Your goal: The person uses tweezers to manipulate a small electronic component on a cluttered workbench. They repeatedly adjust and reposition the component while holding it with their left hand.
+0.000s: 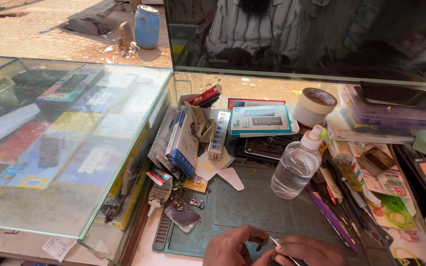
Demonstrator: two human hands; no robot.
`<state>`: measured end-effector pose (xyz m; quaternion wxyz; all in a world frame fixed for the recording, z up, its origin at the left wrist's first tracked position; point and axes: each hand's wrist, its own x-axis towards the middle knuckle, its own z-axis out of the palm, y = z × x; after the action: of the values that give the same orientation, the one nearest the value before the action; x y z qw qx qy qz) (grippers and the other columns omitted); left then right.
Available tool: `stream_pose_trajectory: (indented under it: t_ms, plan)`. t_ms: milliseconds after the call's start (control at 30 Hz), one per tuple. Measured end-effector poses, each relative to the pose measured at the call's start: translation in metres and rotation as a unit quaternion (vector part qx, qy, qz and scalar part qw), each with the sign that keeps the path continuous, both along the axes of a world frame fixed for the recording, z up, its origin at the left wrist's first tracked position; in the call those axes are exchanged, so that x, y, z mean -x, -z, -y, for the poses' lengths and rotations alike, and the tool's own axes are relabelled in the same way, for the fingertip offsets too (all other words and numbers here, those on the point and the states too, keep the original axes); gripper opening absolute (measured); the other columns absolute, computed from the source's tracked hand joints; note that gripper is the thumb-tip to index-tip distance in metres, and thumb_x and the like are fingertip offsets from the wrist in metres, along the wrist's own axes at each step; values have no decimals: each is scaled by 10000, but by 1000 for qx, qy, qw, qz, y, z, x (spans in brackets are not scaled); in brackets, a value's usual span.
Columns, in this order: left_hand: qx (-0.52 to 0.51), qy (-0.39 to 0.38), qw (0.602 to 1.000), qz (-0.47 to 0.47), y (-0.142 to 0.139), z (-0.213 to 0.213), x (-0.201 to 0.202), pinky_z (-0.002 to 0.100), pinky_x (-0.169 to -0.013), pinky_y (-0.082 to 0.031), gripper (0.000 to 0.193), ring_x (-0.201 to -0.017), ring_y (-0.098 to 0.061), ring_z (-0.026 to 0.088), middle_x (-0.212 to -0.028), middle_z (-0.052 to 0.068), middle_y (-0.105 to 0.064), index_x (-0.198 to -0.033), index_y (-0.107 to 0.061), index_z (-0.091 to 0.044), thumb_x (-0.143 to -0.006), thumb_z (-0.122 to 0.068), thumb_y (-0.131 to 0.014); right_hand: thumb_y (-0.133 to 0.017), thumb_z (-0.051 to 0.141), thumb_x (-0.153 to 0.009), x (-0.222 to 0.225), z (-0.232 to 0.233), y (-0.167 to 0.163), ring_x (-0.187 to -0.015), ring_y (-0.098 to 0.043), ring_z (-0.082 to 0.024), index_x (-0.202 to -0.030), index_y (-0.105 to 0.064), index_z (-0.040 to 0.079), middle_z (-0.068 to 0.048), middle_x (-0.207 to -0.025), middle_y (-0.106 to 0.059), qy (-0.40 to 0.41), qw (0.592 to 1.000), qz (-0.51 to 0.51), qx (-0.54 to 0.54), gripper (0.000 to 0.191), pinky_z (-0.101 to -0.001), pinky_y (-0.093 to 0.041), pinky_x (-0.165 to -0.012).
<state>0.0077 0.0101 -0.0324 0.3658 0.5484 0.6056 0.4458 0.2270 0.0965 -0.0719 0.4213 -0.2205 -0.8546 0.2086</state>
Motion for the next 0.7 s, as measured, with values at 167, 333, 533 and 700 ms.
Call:
stream_pose_trajectory:
  t_ms: [167,333,533,700]
  plan:
    - [-7,4,1000,3,-8,3,0,232,-496,-531,387,-555,-689,57,-958,6,-808,-1070,-784,-146,-723,-249,-920,-883,229,-753,-6,-3,0,-870,-808,-214,-948,-787,136,-90,-905,-841,-4,1000,18,14,236,-335,-642,-715]
    - [-14,-18,1000,10,-14,5,-2,242,-460,-517,472,-522,-680,53,-960,-1,-817,-1146,-780,-157,-691,-187,-903,-869,277,-811,-9,0,-10,-896,-803,-241,-986,-756,112,-112,-945,-825,-23,999,32,-13,266,-353,-668,-752]
    - [18,-25,999,9,-14,3,0,230,-464,-515,462,-495,-673,50,-921,-14,-827,-1157,-778,-176,-706,-159,-878,-886,311,-805,-7,5,-17,-825,-841,-212,-978,-756,103,-101,-900,-832,-8,999,38,-10,300,-335,-677,-680]
    - [-2,-48,999,-5,-12,3,-2,260,-448,-486,420,-454,-638,74,-884,-2,-832,-1141,-795,-193,-734,-90,-813,-885,325,-806,-8,5,-22,-792,-842,-208,-960,-766,106,-87,-850,-841,-8,999,32,7,294,-345,-672,-675]
